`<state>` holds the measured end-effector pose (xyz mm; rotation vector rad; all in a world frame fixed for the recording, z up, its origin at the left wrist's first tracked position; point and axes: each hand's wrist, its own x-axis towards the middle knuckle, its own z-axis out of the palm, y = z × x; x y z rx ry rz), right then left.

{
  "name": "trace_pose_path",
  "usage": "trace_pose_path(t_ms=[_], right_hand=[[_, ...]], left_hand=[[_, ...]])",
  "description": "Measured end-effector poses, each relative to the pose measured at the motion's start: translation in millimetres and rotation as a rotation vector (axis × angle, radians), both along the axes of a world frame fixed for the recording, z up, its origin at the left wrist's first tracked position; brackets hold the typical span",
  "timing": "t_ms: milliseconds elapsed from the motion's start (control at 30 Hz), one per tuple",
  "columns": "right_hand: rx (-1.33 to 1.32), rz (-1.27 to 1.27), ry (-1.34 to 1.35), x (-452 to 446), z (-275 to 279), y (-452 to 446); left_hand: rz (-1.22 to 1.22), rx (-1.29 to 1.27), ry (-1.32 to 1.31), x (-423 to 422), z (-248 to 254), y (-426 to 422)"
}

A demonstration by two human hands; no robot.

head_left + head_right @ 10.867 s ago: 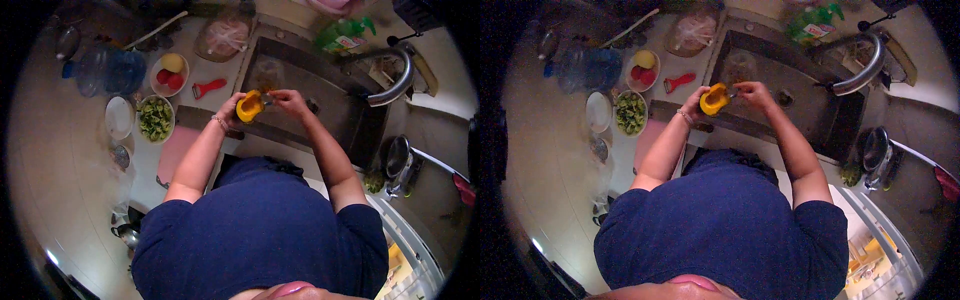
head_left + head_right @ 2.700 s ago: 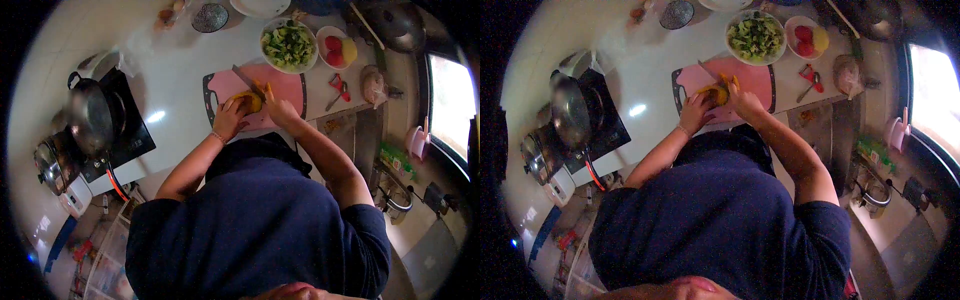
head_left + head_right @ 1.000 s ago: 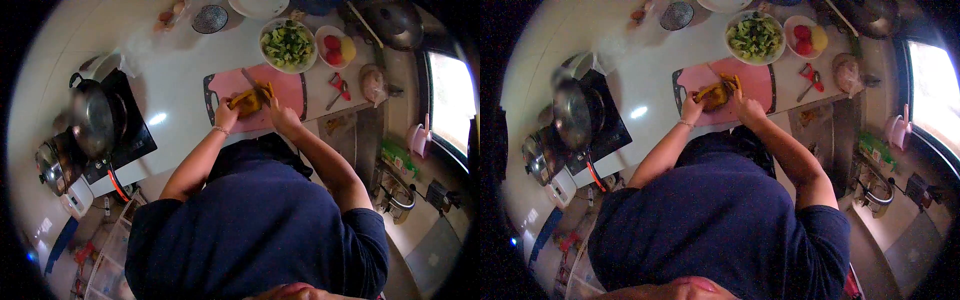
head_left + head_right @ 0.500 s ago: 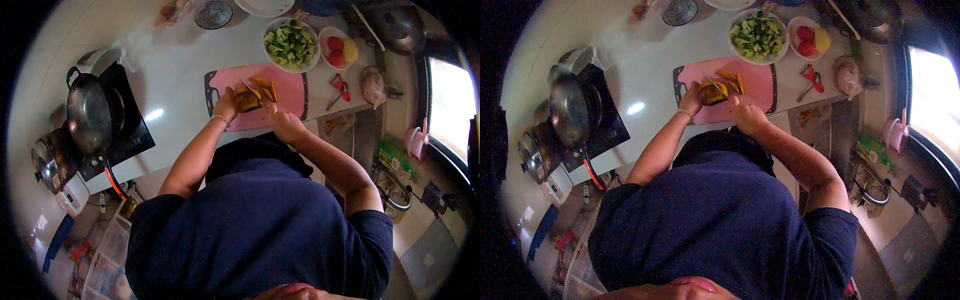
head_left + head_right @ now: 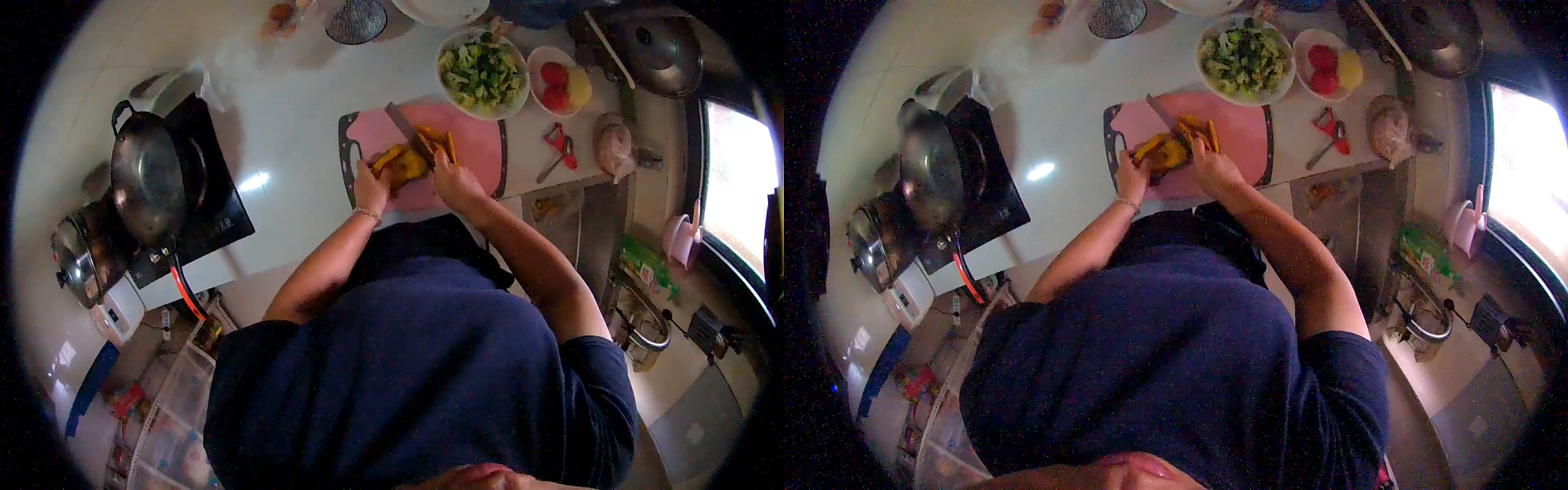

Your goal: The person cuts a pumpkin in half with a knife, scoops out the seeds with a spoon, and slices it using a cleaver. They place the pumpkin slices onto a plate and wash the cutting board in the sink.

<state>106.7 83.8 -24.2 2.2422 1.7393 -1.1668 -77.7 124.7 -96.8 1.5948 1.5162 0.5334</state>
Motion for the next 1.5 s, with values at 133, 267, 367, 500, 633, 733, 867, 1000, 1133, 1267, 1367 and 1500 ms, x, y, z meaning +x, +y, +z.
trace_pose_path(t_ms=[133,267,367,500,633,733,867,1000,1133,1267,1367,1500], right_hand=[[0.209,-0.061,0.051,-2,41,-14],[0.068,0.029,-0.004,-3,74,-33],[0.035,0.107,0.0,-5,65,-51],[-0.011,0.095,-0.042,-19,66,-48],[0.003,0.114,-0.093,-30,44,-43],[0.133,0.175,-0.084,-31,5,-32],[0.187,0.212,-0.173,-32,-15,-8],[0.132,0.077,-0.118,-13,-14,-10],[0.057,-0.006,-0.041,-12,16,-17],[0.125,0.083,-0.026,-19,61,-33],[0.097,0.157,-0.047,-20,61,-34],[0.093,0.159,-0.021,-27,60,-27]], left_hand=[[0.039,-0.556,-0.203,4,37,6],[-0.026,-0.636,-0.082,6,32,3],[-0.036,-0.614,-0.067,14,49,-3],[-0.064,-0.609,-0.108,17,49,-10],[-0.07,-0.63,-0.012,20,48,-8],[-0.092,-0.61,0.03,23,52,-2],[-0.144,-0.557,0.091,14,53,13],[-0.242,-0.098,0.0,-10,8,6],[-0.072,-0.23,-0.013,-14,27,18],[-0.057,-0.167,0.148,-11,22,28],[-0.18,-0.18,0.162,-12,13,45],[-0.29,-0.166,0.111,-19,-5,57]])
